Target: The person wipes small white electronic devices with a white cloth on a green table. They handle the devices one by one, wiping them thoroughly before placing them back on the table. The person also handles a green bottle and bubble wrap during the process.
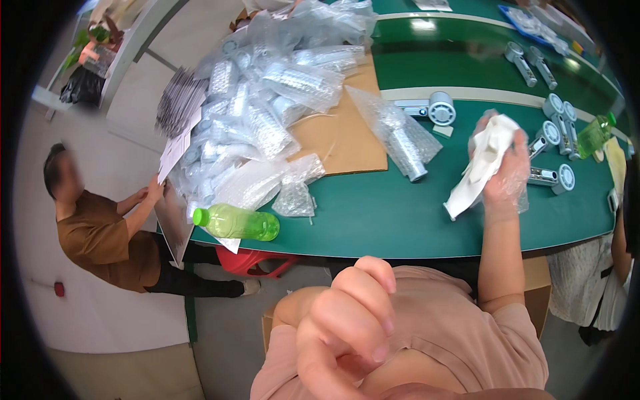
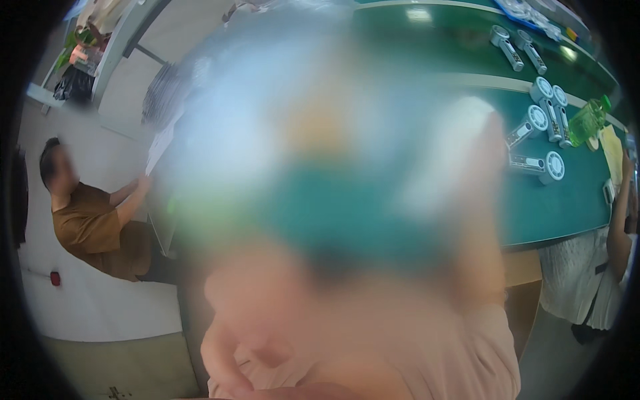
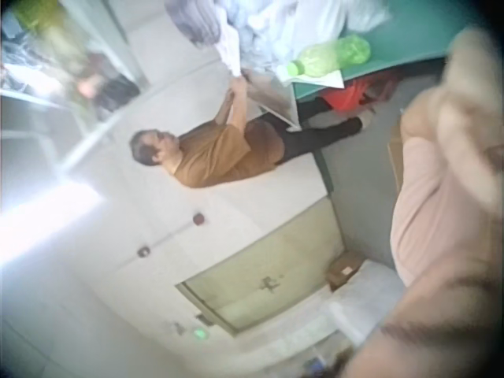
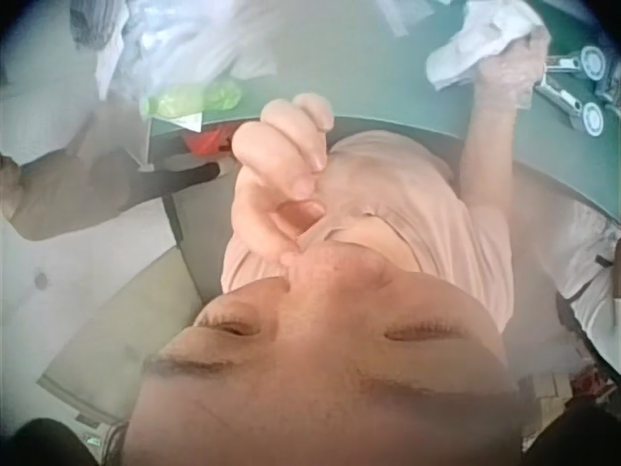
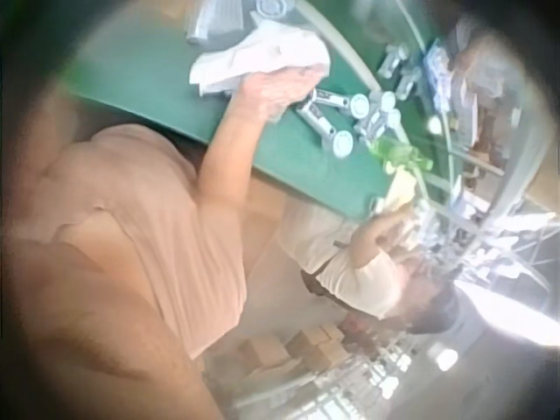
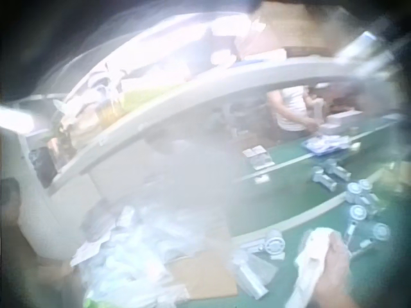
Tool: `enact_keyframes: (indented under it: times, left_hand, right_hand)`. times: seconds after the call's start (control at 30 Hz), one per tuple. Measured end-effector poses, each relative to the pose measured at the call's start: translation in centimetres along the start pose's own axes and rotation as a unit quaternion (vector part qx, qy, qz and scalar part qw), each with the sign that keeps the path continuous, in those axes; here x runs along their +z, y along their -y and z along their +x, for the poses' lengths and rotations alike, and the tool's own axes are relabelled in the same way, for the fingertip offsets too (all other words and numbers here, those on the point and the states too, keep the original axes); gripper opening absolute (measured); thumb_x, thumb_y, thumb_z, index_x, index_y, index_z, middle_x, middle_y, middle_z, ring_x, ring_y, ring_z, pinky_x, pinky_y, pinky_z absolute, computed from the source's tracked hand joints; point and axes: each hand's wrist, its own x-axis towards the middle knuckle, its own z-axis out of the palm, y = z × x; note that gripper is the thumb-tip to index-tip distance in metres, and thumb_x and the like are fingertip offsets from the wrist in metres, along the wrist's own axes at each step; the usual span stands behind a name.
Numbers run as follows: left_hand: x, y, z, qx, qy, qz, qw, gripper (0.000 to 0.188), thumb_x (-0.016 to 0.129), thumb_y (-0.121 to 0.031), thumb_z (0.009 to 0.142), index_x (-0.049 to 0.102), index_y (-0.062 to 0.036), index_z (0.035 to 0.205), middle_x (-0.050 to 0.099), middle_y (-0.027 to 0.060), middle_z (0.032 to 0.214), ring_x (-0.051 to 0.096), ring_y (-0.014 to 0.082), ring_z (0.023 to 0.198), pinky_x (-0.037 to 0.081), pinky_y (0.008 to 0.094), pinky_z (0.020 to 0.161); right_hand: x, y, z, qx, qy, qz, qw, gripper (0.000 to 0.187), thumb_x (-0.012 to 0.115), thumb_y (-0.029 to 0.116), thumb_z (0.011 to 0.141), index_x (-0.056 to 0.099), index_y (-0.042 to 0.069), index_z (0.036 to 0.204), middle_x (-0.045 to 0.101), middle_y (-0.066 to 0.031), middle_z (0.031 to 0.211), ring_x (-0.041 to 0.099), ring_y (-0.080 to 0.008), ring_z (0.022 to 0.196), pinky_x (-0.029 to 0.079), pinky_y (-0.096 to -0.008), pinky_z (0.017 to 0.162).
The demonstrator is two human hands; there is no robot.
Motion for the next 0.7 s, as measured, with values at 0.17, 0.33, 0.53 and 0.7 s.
enact_keyframes:
  times: [0.17, 0.33, 0.53, 0.7]
  left_hand:
    - [-1.0, 2.4, 1.0, 0.033, 0.095, -0.016, 0.995, 0.030, 0.075, -0.021, 0.086, 0.068, -0.0373, 0.111, 0.052, 0.0015, 0.113, 0.048, 0.0224, 0.101, 0.037, 0.0443, 0.091]
    - [-1.0, 6.4, 1.0, -0.208, 0.241, 0.132, 0.939, 0.028, 0.079, -0.016, 0.080, 0.067, -0.0069, 0.103, 0.058, 0.0110, 0.105, 0.059, 0.0308, 0.091, 0.048, 0.0436, 0.078]
    - [1.9, 16.7, -7.3, -0.375, 0.297, 0.442, 0.759, 0.059, 0.081, -0.030, 0.083, 0.054, 0.0027, 0.124, 0.057, 0.0191, 0.113, 0.062, 0.0385, 0.096, 0.052, 0.0459, 0.077]
    - [-0.1, 19.0, -8.9, -0.472, 0.148, 0.238, 0.836, 0.034, 0.059, -0.034, 0.103, 0.055, -0.0026, 0.114, 0.063, 0.0152, 0.084, 0.059, 0.0264, 0.067, 0.049, 0.0362, 0.063]
  right_hand:
    - [2.3, 2.0, 0.3, -0.025, -0.171, -0.166, 0.971, 0.067, 0.031, 0.051, 0.109, 0.044, 0.001, 0.151, 0.052, -0.0241, 0.148, 0.051, -0.0393, 0.137, 0.039, -0.0582, 0.116]
    - [5.2, 3.3, -0.5, -0.169, -0.153, -0.169, 0.959, 0.064, 0.036, 0.044, 0.106, 0.042, 0.000, 0.152, 0.042, -0.0301, 0.155, 0.042, -0.0443, 0.144, 0.032, -0.0626, 0.119]
    - [3.6, 6.6, -3.6, -0.199, -0.004, -0.146, 0.969, 0.072, 0.044, 0.048, 0.099, 0.042, -0.002, 0.150, 0.043, -0.0328, 0.152, 0.045, -0.0465, 0.140, 0.035, -0.0625, 0.118]
    - [9.5, 4.3, -5.6, -0.417, -0.173, -0.349, 0.821, 0.075, 0.040, 0.054, 0.101, 0.039, -0.001, 0.152, 0.047, -0.0281, 0.150, 0.048, -0.0422, 0.139, 0.039, -0.0572, 0.117]
